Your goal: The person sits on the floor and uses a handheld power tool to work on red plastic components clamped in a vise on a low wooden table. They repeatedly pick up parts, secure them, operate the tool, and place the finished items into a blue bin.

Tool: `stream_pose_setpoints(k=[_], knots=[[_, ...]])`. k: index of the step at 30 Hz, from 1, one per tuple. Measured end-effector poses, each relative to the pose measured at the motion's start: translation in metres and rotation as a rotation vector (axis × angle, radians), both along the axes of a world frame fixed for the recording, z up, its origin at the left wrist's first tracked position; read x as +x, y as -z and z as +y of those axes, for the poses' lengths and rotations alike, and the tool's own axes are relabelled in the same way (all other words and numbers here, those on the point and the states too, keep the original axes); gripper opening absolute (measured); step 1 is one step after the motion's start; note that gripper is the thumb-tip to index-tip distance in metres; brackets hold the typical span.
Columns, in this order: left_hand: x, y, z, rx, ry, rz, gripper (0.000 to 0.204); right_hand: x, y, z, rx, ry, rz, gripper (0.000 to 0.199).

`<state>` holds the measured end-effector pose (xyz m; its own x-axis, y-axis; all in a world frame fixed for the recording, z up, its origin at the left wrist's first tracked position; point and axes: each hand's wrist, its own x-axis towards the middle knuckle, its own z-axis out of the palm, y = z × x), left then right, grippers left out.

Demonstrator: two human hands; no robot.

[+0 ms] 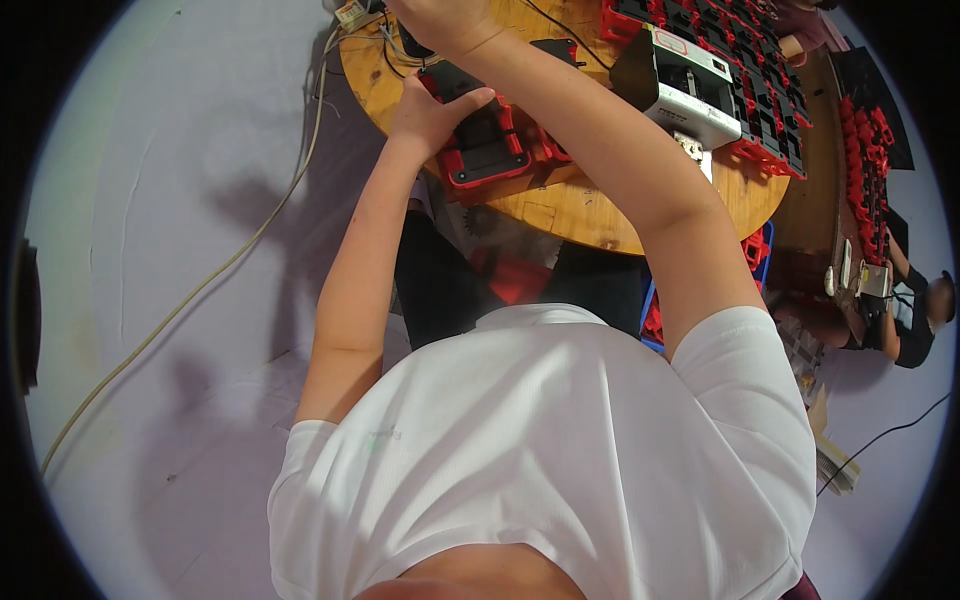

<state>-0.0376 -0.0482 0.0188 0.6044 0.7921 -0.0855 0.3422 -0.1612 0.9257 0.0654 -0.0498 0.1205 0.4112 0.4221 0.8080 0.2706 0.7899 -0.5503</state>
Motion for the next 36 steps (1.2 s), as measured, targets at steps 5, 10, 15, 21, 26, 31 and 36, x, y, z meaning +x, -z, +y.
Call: stream_pose_setpoints(k=[5,10,15,21,26,31,36], knots=[[0.001,0.006,-0.001,0.008,0.001,0.009,0.096,0.0,0.006,0.014,0.064,0.137,-0.211,0.029],[0.002,0.01,0.006,0.042,0.038,0.041,0.092,0.002,0.012,0.016,0.127,0.213,-0.2,0.028],[-0.013,-0.012,0.013,-0.017,0.249,0.092,0.078,0.024,-0.006,-0.011,-0.012,-0.017,0.107,0.031],[0.04,-0.012,-0.005,1.211,0.083,0.117,0.083,0.081,-0.049,-0.098,-0.2,0.138,0.075,0.038],[0.105,-0.016,-0.019,0.861,0.276,0.476,0.087,0.081,-0.059,-0.148,-0.229,0.105,0.16,0.041],[0.104,-0.046,0.01,0.683,0.453,0.437,0.085,0.087,-0.068,-0.185,-0.203,0.089,0.153,0.042],[0.074,-0.141,-0.009,0.595,0.559,0.264,0.076,0.087,-0.07,-0.216,-0.259,0.14,0.166,0.04]])
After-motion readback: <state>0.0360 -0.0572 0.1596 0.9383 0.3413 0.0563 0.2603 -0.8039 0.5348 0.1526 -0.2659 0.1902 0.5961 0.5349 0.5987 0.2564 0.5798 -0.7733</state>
